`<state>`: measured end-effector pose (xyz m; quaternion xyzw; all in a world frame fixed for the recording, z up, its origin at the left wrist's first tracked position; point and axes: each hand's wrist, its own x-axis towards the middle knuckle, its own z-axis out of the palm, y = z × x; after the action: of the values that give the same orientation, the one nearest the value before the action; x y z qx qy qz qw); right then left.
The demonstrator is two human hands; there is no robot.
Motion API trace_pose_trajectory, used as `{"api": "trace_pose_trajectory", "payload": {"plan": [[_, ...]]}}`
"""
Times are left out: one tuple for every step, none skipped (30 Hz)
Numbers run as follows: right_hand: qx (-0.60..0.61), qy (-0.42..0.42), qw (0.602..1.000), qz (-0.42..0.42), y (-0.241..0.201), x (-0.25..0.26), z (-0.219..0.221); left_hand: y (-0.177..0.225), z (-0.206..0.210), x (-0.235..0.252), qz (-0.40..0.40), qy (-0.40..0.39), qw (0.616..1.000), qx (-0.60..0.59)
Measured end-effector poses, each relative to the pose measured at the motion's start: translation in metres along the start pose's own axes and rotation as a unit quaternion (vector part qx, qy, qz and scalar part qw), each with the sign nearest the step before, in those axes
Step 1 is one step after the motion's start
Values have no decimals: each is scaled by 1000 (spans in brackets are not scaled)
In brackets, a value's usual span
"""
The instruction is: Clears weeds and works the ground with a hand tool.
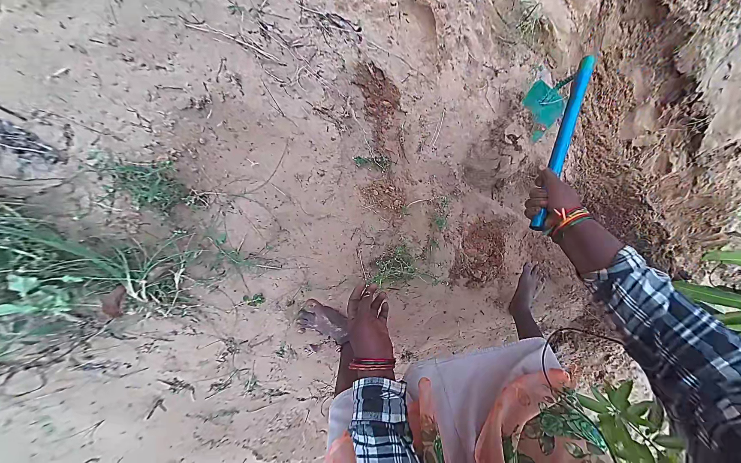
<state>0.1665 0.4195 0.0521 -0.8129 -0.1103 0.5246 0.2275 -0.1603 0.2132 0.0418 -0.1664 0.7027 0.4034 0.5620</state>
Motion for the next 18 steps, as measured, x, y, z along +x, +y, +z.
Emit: {"api": "trace_pose_trajectory", "payload": {"plan": [[6,-11,1000,7,-4,-14,-11,-2,1,-1,-2,2,1000,4],[8,-14,1000,-1,-13,-21,-20,-3,3,-1,-3,3,1000,5],[9,-13,1000,-25,-25,-20,-26,-4,5,0,-2,2,1000,4],[9,-3,998,-61,-42,-14,-30,-4,5,1,-2,2,1000,5],[17,9,994,-104,-62,-4,-32,-5,5,1,-2,1,1000,8],[37,25,987,-154,-87,9,-32,-7,4,1,-2,0,1000,12],[76,44,974,-207,-113,24,-29,-9,4,2,-1,0,1000,15],[125,69,957,-253,-140,40,-23,-11,3,2,-2,1,1000,21],[171,94,938,-286,-163,59,-16,-13,2,1,-4,2,1000,25],[202,121,922,-307,-178,80,-9,-16,2,0,-5,6,1000,30],[194,149,916,-318,-184,99,-3,-18,3,0,-6,8,999,32],[147,182,918,-319,-179,114,4,-19,4,-1,-6,6,999,33],[76,203,930,-296,-162,123,10,-19,5,-1,-5,1,999,33],[9,193,947,-257,-138,131,13,-18,6,0,-1,0,999,35],[-50,156,965,-203,-111,128,12,-16,6,0,0,-4,999,37],[-97,113,977,-150,-89,113,8,-15,7,-1,0,-7,999,37],[-124,61,985,-105,-81,95,0,-15,10,-2,0,-6,1000,29],[-142,17,987,-76,-80,76,-5,-13,13,0,3,0,1000,20]]}}
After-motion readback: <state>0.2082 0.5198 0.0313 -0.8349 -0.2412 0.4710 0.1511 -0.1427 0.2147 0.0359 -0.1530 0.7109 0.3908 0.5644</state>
